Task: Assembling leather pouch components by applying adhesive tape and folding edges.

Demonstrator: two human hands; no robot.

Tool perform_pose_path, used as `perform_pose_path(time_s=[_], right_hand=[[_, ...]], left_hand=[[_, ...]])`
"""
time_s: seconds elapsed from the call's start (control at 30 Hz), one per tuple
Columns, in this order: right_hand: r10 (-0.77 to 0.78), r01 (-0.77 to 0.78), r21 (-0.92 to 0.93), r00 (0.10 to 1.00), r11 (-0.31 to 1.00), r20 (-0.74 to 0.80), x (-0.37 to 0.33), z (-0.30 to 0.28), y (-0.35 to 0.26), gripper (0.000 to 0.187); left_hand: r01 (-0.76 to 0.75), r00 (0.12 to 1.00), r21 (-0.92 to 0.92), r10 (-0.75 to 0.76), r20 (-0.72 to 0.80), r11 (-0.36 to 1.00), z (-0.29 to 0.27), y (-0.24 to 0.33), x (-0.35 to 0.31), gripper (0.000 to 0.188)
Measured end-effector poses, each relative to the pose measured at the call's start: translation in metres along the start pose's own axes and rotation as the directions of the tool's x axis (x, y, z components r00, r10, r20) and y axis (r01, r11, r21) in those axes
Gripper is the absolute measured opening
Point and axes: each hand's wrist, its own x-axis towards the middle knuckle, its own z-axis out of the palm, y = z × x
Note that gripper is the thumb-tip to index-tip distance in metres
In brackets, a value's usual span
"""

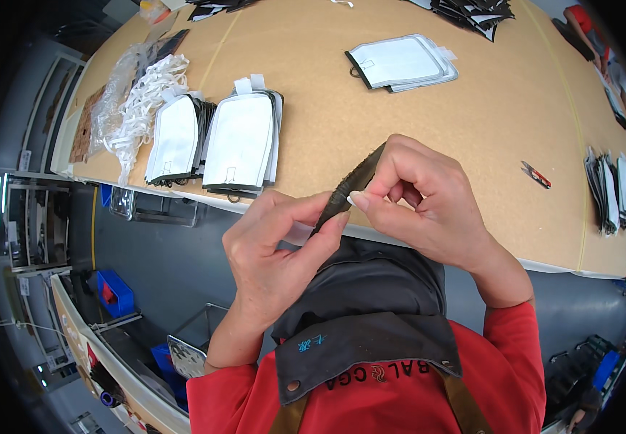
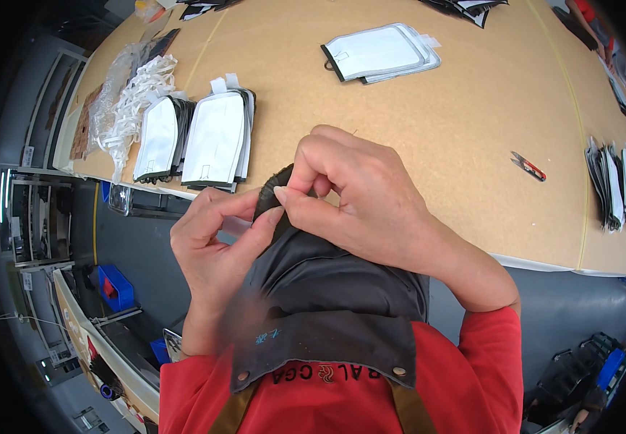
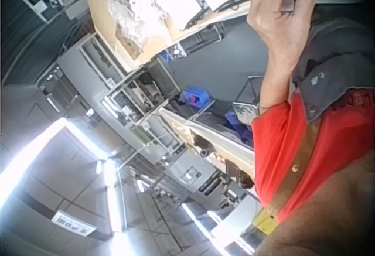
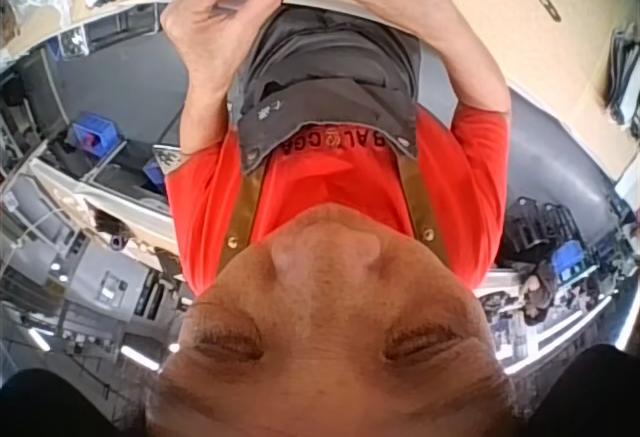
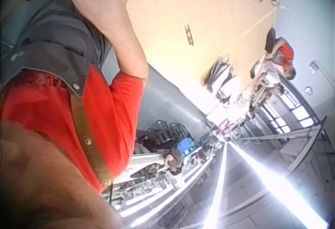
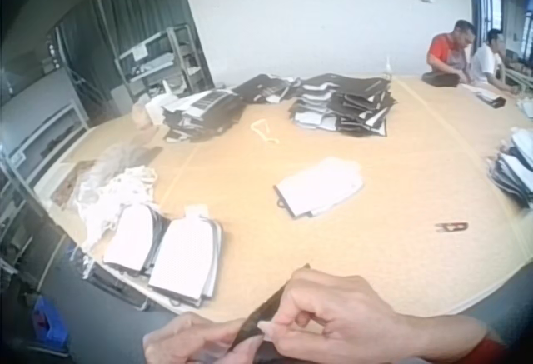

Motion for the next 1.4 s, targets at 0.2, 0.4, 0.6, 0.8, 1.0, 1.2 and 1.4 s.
perform_pose_path(time_s=[0.2,0.4,0.6,0.8,1.0,1.2,1.4], right_hand=[[0.032,-0.025,0.062,0.994,0.998,-0.101,-0.006,-0.016,0.0,0.02],[0.242,-0.186,0.309,0.958,0.933,-0.153,-0.02,-0.027,0.012,0.021],[0.479,-0.382,0.56,0.877,0.735,-0.03,-0.036,0.0,0.083,0.015],[0.503,-0.348,0.639,0.861,0.686,-0.072,-0.046,0.012,0.129,0.012],[0.495,-0.331,0.506,0.837,0.796,-0.232,-0.04,-0.001,0.133,0.01],[0.51,-0.402,0.422,0.841,0.813,-0.181,-0.04,0.01,0.143,0.008],[0.507,-0.374,0.491,0.845,0.787,-0.169,-0.045,0.018,0.133,0.007]], left_hand=[[0.232,0.971,-0.118,-0.222,0.092,0.966,-0.013,-0.014,0.015,0.022],[0.639,0.753,-0.386,-0.439,0.491,0.665,0.003,-0.056,0.064,0.02],[0.735,0.572,-0.224,-0.408,0.712,0.64,0.086,-0.109,0.103,0.028],[0.05,0.939,0.174,-0.106,0.327,0.984,0.091,-0.132,0.091,0.048],[0.713,0.625,-0.635,-0.68,0.384,0.296,0.04,-0.104,-0.005,0.053],[0.703,0.377,-0.685,-0.716,0.587,-0.192,0.06,-0.071,-0.033,0.05],[0.721,0.46,-0.684,-0.664,0.59,-0.108,0.074,-0.067,-0.027,0.037]])
